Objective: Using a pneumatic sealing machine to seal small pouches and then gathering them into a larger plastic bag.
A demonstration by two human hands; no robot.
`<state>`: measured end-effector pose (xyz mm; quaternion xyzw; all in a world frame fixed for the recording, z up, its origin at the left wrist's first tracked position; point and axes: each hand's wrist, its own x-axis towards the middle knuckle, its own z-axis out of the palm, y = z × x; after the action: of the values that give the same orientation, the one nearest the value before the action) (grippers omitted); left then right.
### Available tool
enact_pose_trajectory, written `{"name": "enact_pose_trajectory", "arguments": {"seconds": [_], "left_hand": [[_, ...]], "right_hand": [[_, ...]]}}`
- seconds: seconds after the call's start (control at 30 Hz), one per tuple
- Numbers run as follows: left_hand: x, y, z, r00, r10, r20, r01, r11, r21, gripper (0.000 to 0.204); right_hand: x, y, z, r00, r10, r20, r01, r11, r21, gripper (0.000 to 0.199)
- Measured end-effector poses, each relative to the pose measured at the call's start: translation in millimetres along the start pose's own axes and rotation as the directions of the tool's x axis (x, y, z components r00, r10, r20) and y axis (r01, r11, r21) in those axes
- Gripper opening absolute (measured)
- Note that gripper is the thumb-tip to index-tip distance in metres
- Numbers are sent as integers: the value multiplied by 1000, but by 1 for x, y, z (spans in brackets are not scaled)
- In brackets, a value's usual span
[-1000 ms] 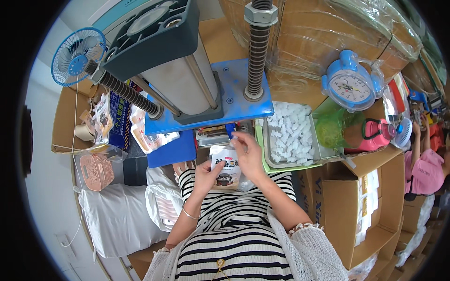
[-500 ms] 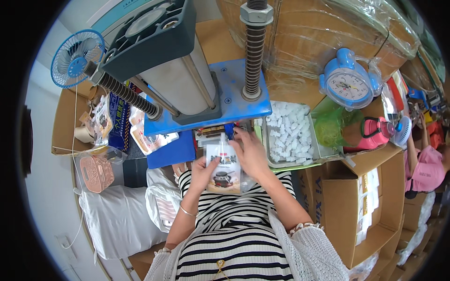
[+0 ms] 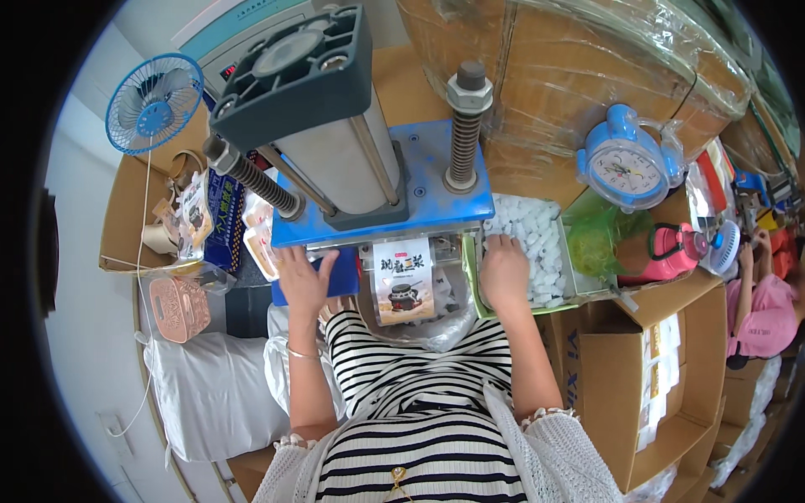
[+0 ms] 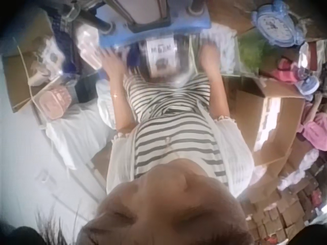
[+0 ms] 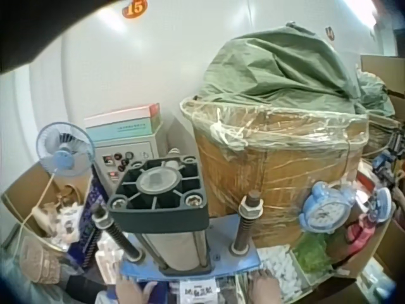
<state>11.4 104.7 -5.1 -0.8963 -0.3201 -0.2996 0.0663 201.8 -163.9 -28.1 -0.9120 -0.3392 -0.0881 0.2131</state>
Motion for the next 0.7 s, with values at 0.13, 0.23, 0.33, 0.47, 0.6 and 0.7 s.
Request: {"name": "enact_pose_trajectory", "arguments": {"seconds": [0.13, 0.23, 0.33, 0.47, 0.6, 0.7], "left_hand": [[-52, 24, -13, 983, 179, 31, -181, 982, 60, 35], [-68, 7, -15, 991, 69, 112, -41, 971, -234, 26], [-61, 12, -34, 976, -5, 216, 97, 905, -415, 19], [-40, 52, -84, 896, -9, 444, 300, 748, -591, 13], [-60, 94, -87, 775, -37, 631, 629, 143, -764, 16], [-68, 103, -68, 654, 21, 757, 748, -167, -642, 18]], "right_hand": [[5, 4, -3, 992, 130, 0, -124, 950, 288, 21], [-3, -2, -8, 888, 413, 200, -378, 409, 831, 17], [-19, -28, -8, 952, 220, 214, -298, 501, 812, 19], [-7, -78, -30, 994, -103, -31, 91, 647, 757, 22], [2, -107, -33, 935, -145, -324, 316, 757, 572, 20], [0, -107, -23, 967, -35, -253, 188, 768, 613, 17]]}}
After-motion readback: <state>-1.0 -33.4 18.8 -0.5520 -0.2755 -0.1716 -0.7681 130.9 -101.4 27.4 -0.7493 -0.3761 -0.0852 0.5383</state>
